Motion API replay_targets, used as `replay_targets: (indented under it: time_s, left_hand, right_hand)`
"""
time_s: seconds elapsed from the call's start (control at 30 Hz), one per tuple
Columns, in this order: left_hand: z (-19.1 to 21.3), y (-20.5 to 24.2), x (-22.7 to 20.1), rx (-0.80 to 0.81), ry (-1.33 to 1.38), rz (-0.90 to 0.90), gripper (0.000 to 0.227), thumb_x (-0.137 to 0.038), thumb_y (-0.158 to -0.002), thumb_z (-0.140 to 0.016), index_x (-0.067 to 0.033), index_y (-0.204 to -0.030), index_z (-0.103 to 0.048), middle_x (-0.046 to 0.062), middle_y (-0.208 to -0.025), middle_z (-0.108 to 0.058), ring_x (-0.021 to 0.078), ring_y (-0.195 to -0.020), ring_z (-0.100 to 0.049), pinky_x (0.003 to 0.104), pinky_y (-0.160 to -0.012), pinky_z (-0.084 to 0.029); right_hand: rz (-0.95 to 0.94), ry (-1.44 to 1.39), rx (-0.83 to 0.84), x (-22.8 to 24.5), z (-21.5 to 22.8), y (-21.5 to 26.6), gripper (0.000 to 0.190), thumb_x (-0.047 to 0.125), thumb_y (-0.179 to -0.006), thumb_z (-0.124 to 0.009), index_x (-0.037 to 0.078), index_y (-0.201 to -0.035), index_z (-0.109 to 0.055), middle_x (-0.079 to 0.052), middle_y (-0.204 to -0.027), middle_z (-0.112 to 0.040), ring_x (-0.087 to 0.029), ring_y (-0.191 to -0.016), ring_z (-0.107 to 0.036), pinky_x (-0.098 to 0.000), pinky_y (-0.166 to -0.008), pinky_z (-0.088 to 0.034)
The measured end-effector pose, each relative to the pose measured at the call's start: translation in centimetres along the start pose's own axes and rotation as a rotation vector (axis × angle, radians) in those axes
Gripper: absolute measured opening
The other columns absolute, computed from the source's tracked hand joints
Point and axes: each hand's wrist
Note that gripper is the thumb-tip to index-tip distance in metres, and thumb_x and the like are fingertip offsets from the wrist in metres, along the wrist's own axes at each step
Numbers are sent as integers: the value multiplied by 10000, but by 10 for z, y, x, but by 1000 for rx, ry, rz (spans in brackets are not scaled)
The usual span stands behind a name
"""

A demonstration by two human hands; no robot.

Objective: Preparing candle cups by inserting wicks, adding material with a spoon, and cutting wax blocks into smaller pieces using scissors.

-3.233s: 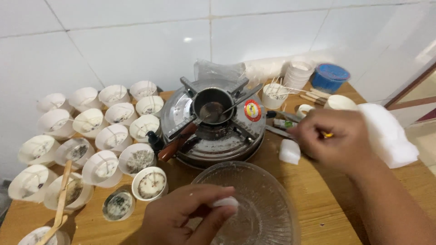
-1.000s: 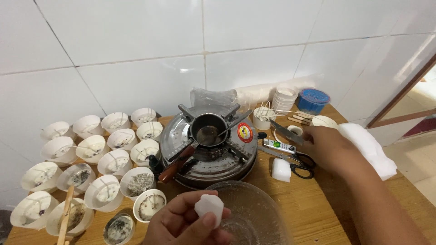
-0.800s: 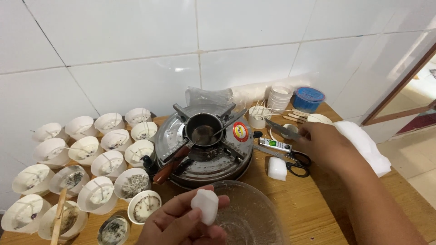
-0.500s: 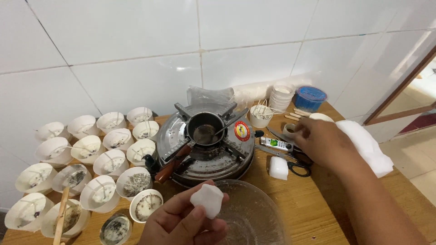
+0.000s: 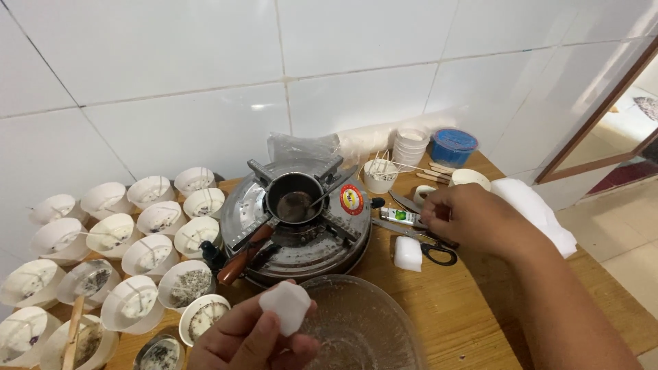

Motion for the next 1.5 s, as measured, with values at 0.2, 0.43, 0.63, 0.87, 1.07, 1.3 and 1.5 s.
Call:
replay_targets:
  time_s: [0.2, 0.43, 0.63, 0.87, 1.07, 1.3, 1.5]
  left_hand:
    - [1, -3, 0, -64, -56, -32, 435, 47, -925, -579, 159, -1308, -754, 434, -1133, -793, 511, -723, -589, 524, -761, -511]
    - [7, -1, 1, 37, -85, 74, 487, 101, -910, -579, 107, -1351, -784, 485, -1064, -780, 590, -763, -640, 602, -738, -512]
    - [-1, 1, 1, -10, -83, 84, 463, 124, -932, -556, 111, -1343, -767, 456, -1129, -791, 590, -763, -627, 614, -749, -513]
    - [-4, 0, 5, -11, -61, 70, 449, 115, -904, -585, 128, -1318, -759, 458, -1105, -778, 593, -756, -632, 617, -750, -521]
    - [-5, 1, 3, 19, -32, 22, 429, 134, -886, -601, 149, -1291, -742, 452, -1098, -768, 577, -771, -646, 636, -768, -545]
    - [-8, 8, -6, 38, 12, -40, 423, 155, -867, -600, 177, -1267, -735, 453, -1080, -753, 540, -779, -643, 650, -785, -559]
    - [-16, 17, -10, 43, 45, -10, 507, 136, -894, -553, 133, -1374, -715, 511, -1136, -750, 540, -772, -607, 637, -811, -540]
  right_hand:
    - [-145, 23, 276, 9, 3, 6, 189, 302, -884, -778, 280, -1068, -741, 68, -921, -744, -128, -787, -622, -285, -674, -437]
    - [-178, 82, 316, 6, 7, 8, 401, 195, -785, -813, 294, -1168, -751, 66, -943, -767, -111, -810, -683, -256, -636, -475]
    - [-130, 6, 315, -6, 21, 13, 318, 132, -719, -779, 207, -1025, -825, 33, -796, -824, -90, -692, -687, -217, -619, -482]
    - [70, -435, 414, -19, 27, 24, 168, -13, -786, -702, 5, -924, -796, -139, -682, -786, -195, -598, -640, -299, -552, -497]
    - [638, -802, 690, -11, 10, 32, 171, -79, -803, -650, -69, -974, -647, -208, -767, -747, -270, -710, -736, -341, -545, -578]
    - [936, -1164, 691, 23, -37, 48, 523, 164, -714, -972, -137, -987, -643, -251, -951, -671, -282, -713, -698, -321, -523, -537]
    - [918, -795, -6, 46, -47, 61, 662, 541, -700, -841, 111, -1195, -745, -30, -784, -637, -124, -632, -455, -273, -553, -378]
Point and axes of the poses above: each hand's wrist, its own y-axis away from the middle knuckle, its own z-axis out of the back of the hand, x = y × z
